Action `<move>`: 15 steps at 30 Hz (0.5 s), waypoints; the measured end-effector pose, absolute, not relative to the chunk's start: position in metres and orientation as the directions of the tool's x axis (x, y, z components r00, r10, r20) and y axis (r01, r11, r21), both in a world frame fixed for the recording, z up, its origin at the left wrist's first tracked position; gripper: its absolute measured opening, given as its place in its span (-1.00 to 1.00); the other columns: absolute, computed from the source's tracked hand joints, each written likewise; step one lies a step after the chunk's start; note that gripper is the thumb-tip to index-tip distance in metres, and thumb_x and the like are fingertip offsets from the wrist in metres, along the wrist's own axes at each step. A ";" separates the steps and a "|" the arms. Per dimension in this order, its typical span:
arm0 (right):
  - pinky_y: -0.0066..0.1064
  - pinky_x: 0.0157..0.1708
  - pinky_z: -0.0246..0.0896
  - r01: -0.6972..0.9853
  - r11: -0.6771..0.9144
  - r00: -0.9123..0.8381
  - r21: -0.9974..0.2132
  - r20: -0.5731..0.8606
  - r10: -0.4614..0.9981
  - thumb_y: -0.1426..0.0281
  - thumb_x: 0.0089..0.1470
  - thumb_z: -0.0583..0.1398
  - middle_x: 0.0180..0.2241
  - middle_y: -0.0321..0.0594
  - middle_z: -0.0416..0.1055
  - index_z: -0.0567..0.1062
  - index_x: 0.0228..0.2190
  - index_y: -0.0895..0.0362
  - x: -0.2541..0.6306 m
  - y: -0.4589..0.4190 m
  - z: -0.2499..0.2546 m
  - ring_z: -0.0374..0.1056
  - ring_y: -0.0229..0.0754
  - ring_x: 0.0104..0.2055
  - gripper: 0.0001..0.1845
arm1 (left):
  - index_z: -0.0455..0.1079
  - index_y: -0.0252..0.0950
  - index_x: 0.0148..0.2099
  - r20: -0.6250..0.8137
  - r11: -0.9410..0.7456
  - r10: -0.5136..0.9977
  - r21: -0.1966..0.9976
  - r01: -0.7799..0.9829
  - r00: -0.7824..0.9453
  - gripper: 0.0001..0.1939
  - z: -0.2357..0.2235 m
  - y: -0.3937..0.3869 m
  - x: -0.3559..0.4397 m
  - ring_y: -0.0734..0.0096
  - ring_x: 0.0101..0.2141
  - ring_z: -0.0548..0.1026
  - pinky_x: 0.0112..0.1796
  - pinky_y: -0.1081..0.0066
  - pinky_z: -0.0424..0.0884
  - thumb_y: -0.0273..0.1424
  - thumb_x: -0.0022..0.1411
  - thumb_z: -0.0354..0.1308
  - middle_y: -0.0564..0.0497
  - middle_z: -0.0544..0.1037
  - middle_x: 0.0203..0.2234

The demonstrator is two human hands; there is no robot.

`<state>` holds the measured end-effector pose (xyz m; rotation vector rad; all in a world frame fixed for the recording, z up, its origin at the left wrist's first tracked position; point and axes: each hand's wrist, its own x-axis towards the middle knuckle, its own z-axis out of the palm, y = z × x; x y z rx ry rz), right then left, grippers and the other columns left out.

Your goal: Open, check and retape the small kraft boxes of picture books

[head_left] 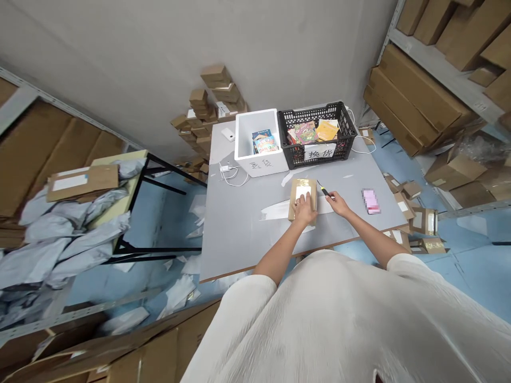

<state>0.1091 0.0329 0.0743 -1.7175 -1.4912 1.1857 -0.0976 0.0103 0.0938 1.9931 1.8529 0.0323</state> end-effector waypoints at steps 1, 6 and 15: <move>-0.18 0.06 0.40 0.443 -0.220 -0.005 -0.869 -0.248 0.969 -0.01 0.26 0.19 0.01 -0.11 0.60 0.46 -0.07 0.03 0.109 0.034 0.075 0.51 -0.01 -0.02 -0.59 | -0.18 -0.12 0.66 -0.281 -0.083 0.944 0.305 0.949 0.173 0.15 0.094 0.010 -0.102 -0.28 0.42 0.21 0.31 -0.11 0.20 -0.26 0.21 0.37 -0.33 0.14 0.52; -0.18 0.14 0.39 0.383 -0.312 0.078 -0.869 -0.306 0.949 0.01 0.25 0.19 -0.01 -0.14 0.61 0.45 -0.15 0.01 0.102 0.032 0.071 0.52 0.00 0.09 -0.65 | -0.21 0.00 0.66 -0.300 -0.354 0.860 0.234 0.905 0.414 0.22 0.094 0.005 -0.136 -0.21 0.45 0.16 0.36 -0.14 0.10 -0.48 0.15 0.39 -0.26 0.13 0.52; -0.40 -0.30 0.43 0.194 -0.464 -0.189 -0.865 -0.497 0.847 0.06 0.29 0.25 -0.17 -0.15 0.67 0.48 -0.18 0.05 0.104 0.016 0.077 0.61 -0.13 -0.25 -0.68 | 0.02 -0.15 0.57 -0.193 -0.365 0.883 0.290 0.885 0.428 -0.15 0.098 -0.004 -0.139 -0.09 0.32 0.37 0.31 -0.01 0.20 -0.36 0.34 0.26 -0.27 0.39 0.35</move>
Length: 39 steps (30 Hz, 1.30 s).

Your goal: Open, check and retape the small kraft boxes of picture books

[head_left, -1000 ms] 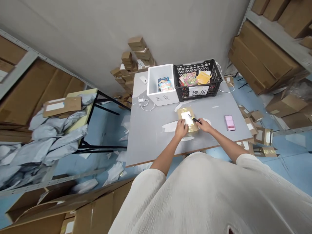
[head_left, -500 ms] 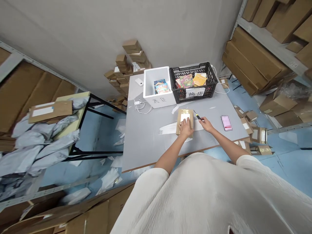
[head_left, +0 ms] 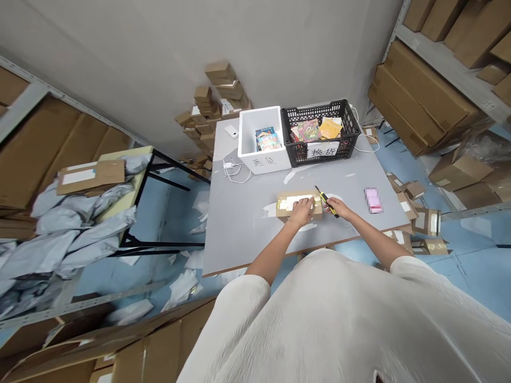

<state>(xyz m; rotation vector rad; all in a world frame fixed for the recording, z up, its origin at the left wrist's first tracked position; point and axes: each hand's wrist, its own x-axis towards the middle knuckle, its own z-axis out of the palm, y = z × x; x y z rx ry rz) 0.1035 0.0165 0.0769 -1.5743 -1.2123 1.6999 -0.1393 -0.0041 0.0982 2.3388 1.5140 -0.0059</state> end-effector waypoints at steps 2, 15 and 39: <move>-0.43 -0.35 0.40 0.284 -0.410 -0.204 -0.867 -0.473 0.857 0.07 0.32 0.21 -0.22 -0.16 0.66 0.50 -0.23 0.07 0.117 0.019 0.081 0.57 -0.17 -0.32 -0.69 | 0.07 -0.12 0.53 -0.181 -0.368 0.885 0.296 0.882 0.430 -0.19 0.096 -0.005 -0.137 -0.05 0.30 0.40 0.33 -0.01 0.18 -0.40 0.33 0.26 -0.23 0.43 0.32; -0.35 -0.32 0.21 0.754 0.118 -0.470 -0.646 -0.405 0.784 -0.03 0.18 0.32 -0.42 -0.25 0.58 0.64 -0.31 0.04 0.176 0.065 0.113 0.42 -0.10 -0.34 -0.60 | 0.24 -0.15 0.34 -0.141 -0.339 0.902 0.356 0.871 0.409 -0.28 0.081 -0.007 -0.134 -0.04 0.23 0.50 0.48 -0.09 0.05 -0.49 0.19 0.36 -0.20 0.39 0.25; -0.40 -0.42 0.32 0.646 -0.118 -0.484 -0.754 -0.524 0.701 -0.28 0.15 0.24 -0.46 -0.20 0.53 0.50 -0.43 0.05 0.165 0.018 0.107 0.41 -0.16 -0.42 -0.36 | 0.25 -0.11 0.33 -0.101 -0.362 0.903 0.345 0.866 0.418 -0.32 0.087 -0.011 -0.136 0.00 0.28 0.47 0.48 -0.11 0.03 -0.48 0.22 0.35 -0.17 0.41 0.24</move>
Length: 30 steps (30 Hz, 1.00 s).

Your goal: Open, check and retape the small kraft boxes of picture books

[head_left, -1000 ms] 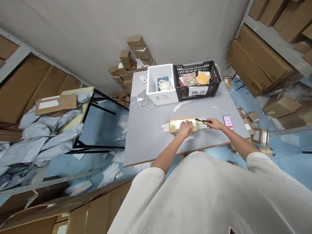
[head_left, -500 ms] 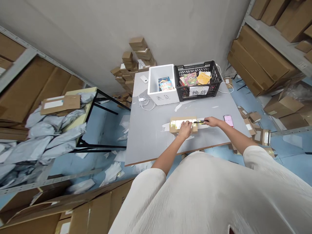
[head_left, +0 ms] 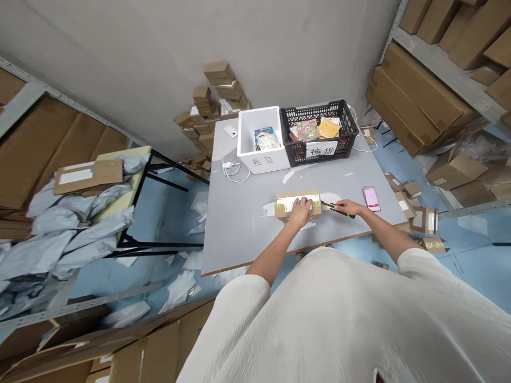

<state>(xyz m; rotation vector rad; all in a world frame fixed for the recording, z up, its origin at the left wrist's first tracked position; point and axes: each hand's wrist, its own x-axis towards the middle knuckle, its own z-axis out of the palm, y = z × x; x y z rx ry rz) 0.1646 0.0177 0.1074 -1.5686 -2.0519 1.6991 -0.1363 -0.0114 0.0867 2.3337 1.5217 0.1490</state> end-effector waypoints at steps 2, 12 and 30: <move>-0.40 -0.44 0.31 0.621 -0.111 -0.500 -0.776 -0.502 0.706 -0.25 0.16 0.25 -0.46 -0.21 0.53 0.50 -0.43 0.05 0.156 0.017 0.105 0.41 -0.16 -0.42 -0.39 | 0.26 -0.13 0.33 -0.106 -0.365 0.903 0.323 0.873 0.417 -0.33 0.087 -0.011 -0.136 0.02 0.25 0.49 0.49 -0.08 0.01 -0.47 0.22 0.34 -0.17 0.41 0.24; -0.39 -0.40 0.41 0.511 -0.314 -0.303 -0.801 -0.509 0.806 -0.22 0.23 0.25 -0.34 -0.16 0.63 0.43 -0.29 0.04 0.165 0.009 0.103 0.56 -0.09 -0.35 -0.43 | 0.13 -0.18 0.54 0.007 -0.272 0.952 0.468 0.841 0.305 -0.38 0.098 -0.009 -0.138 -0.06 0.40 0.31 0.35 -0.04 0.31 -0.35 0.50 0.05 -0.30 0.26 0.43; -0.14 0.17 0.32 0.847 0.227 -0.360 -0.480 -0.205 0.910 0.20 0.37 0.25 0.01 0.04 0.57 0.62 0.27 -0.01 0.154 -0.013 0.110 0.47 0.15 0.09 -0.49 | 0.26 -0.19 0.46 -0.088 -0.267 0.946 0.339 0.902 0.313 -0.33 0.088 0.028 -0.135 -0.09 0.46 0.23 0.46 -0.14 0.01 -0.51 0.34 0.15 -0.34 0.34 0.41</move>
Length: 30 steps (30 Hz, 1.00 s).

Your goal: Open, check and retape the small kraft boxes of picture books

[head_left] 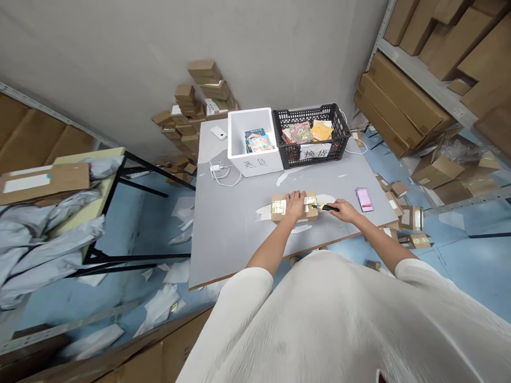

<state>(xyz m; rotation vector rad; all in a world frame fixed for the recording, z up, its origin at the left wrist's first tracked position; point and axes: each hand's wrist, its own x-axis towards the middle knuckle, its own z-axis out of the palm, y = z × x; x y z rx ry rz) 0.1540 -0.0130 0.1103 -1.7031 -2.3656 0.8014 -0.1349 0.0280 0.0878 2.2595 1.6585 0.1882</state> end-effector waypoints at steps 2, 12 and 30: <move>-0.16 0.15 0.33 0.846 0.224 -0.358 -0.484 -0.202 0.912 0.19 0.38 0.24 0.00 0.03 0.57 0.62 0.27 -0.01 0.153 -0.014 0.110 0.47 0.14 0.07 -0.50 | 0.21 -0.24 0.50 -0.071 -0.285 0.942 0.348 0.893 0.328 -0.29 0.086 0.026 -0.135 -0.12 0.47 0.21 0.45 -0.14 0.03 -0.49 0.35 0.14 -0.38 0.31 0.43; -0.20 0.08 0.35 0.878 0.259 -0.317 -0.403 -0.083 0.945 0.17 0.46 0.16 0.00 -0.01 0.57 0.54 0.34 -0.02 0.143 -0.015 0.086 0.45 0.09 0.05 -0.48 | 0.18 -0.45 0.54 0.020 -0.330 0.940 0.306 0.893 0.340 -0.35 0.074 0.012 -0.138 -0.13 0.51 0.15 0.46 -0.07 0.00 -0.42 0.49 -0.15 -0.44 0.26 0.49; -0.02 0.18 0.28 0.883 0.102 -0.153 -0.458 -0.075 0.985 0.17 0.34 0.25 0.12 0.08 0.54 0.57 0.28 0.06 0.168 0.004 0.065 0.39 0.25 0.15 -0.45 | 0.23 -0.36 0.54 0.039 -0.256 0.961 0.489 0.834 0.272 -0.38 0.067 0.009 -0.138 -0.10 0.53 0.13 0.49 -0.12 -0.05 -0.33 0.53 -0.11 -0.36 0.27 0.51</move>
